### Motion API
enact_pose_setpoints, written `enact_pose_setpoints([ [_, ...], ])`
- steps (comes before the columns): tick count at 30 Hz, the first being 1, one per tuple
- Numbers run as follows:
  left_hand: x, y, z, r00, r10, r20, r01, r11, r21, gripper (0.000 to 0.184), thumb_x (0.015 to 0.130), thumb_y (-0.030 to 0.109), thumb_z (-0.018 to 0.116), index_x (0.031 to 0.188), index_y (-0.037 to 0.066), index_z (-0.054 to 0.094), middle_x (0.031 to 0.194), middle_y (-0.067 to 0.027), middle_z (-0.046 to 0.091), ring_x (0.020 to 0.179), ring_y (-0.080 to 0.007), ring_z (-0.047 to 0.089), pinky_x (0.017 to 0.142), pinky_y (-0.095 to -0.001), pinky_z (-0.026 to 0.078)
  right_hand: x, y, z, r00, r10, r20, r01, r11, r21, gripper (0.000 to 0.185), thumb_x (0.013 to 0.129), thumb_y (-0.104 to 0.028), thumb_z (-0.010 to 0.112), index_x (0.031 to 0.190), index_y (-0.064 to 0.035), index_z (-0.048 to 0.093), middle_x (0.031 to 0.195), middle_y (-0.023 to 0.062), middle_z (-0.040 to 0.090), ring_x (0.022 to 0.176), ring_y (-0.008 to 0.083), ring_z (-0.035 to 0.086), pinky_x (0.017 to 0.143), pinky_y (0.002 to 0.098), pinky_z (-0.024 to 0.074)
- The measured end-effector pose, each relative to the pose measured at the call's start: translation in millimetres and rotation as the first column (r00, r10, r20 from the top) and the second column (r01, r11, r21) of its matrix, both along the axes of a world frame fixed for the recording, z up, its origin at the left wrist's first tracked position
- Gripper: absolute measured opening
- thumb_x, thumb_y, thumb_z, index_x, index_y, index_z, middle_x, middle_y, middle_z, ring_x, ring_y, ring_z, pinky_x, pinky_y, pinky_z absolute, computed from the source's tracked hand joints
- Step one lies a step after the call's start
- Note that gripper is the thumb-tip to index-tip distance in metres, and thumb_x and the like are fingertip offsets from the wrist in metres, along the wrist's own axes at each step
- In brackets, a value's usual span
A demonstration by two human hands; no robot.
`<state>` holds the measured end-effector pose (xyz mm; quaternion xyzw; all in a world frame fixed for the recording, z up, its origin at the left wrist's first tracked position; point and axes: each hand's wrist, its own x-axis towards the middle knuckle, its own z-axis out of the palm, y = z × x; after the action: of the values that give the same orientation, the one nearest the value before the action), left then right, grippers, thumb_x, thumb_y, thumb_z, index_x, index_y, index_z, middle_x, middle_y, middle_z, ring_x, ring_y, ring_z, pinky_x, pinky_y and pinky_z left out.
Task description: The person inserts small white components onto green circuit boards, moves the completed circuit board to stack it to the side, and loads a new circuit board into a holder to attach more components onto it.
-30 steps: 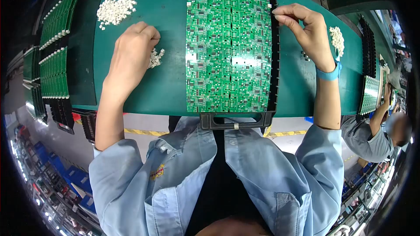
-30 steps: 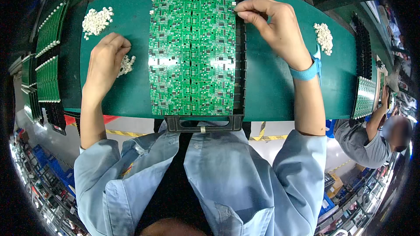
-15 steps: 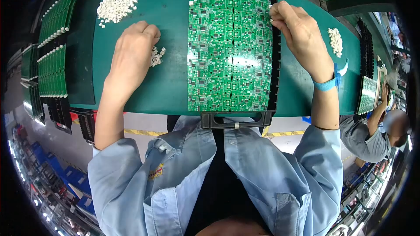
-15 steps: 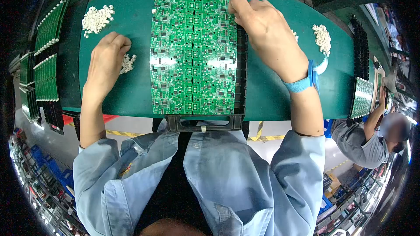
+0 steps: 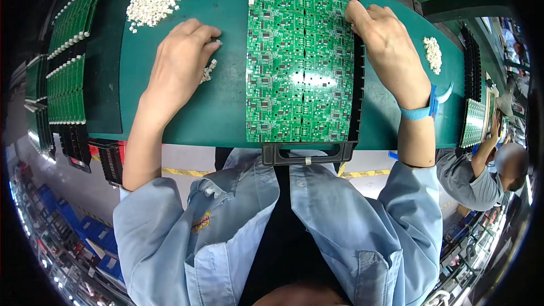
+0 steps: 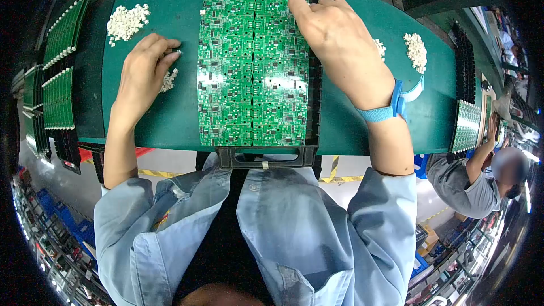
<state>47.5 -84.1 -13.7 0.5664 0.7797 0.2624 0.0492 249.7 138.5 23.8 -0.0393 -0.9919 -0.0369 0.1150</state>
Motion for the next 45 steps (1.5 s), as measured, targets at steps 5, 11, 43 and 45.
enact_pose_setpoints([
  [5, -0.8, 3.4, -2.6, 0.999, -0.029, -0.042, 0.026, 0.998, -0.052, 0.004, 0.078, 0.0, 0.06, 0.082, -0.002, 0.06, 0.075, -0.0112, 0.058, 0.07, -0.0283, 0.055, 0.064, -0.0372, 0.046, -0.6, 2.9, 2.6, 0.999, -0.033, 0.029, 0.034, 0.999, -0.027, 0.021, 0.076, -0.006, 0.056, 0.097, -0.0025, 0.053, 0.065, 0.008, 0.053, 0.066, 0.0251, 0.052, 0.066, 0.0343, 0.042],
  [11, -0.9, 4.6, 3.9, 1.0, 0.008, 0.007, -0.007, 0.994, -0.106, 0.007, 0.078, 0.0, 0.062, 0.085, -0.002, 0.062, 0.079, -0.0104, 0.061, 0.068, -0.0214, 0.056, 0.063, -0.0317, 0.045, 8.0, 25.4, -5.6, 0.99, 0.026, -0.142, -0.054, 0.978, -0.203, 0.009, 0.079, -0.007, 0.061, 0.086, -0.001, 0.063, 0.071, 0.0075, 0.061, 0.064, 0.0225, 0.054, 0.06, 0.032, 0.0425],
  [43, -15.8, 20.0, -8.8, 0.333, -0.118, 0.935, -0.135, 0.976, 0.171, 0.018, 0.085, 0.004, 0.065, 0.101, -0.005, 0.063, 0.085, -0.0118, 0.066, 0.072, -0.0111, 0.06, 0.067, -0.0184, 0.049, 75.6, 64.7, -30.9, 0.943, -0.332, 0.006, 0.296, 0.833, -0.467, 0.008, 0.081, -0.004, 0.063, 0.085, 0.0032, 0.063, 0.071, 0.0076, 0.062, 0.053, 0.0159, 0.05, 0.05, 0.0276, 0.0401],
  [45, -13.6, 21.5, -8.9, 0.371, -0.108, 0.923, -0.142, 0.975, 0.171, 0.018, 0.085, 0.004, 0.065, 0.101, -0.005, 0.063, 0.085, -0.0118, 0.066, 0.071, -0.011, 0.06, 0.067, -0.0184, 0.049, 75.3, 64.3, -30.2, 0.942, -0.336, 0.002, 0.292, 0.817, -0.497, 0.008, 0.081, -0.004, 0.063, 0.085, 0.0033, 0.063, 0.072, 0.0074, 0.062, 0.053, 0.0154, 0.05, 0.05, 0.0272, 0.0401],
])
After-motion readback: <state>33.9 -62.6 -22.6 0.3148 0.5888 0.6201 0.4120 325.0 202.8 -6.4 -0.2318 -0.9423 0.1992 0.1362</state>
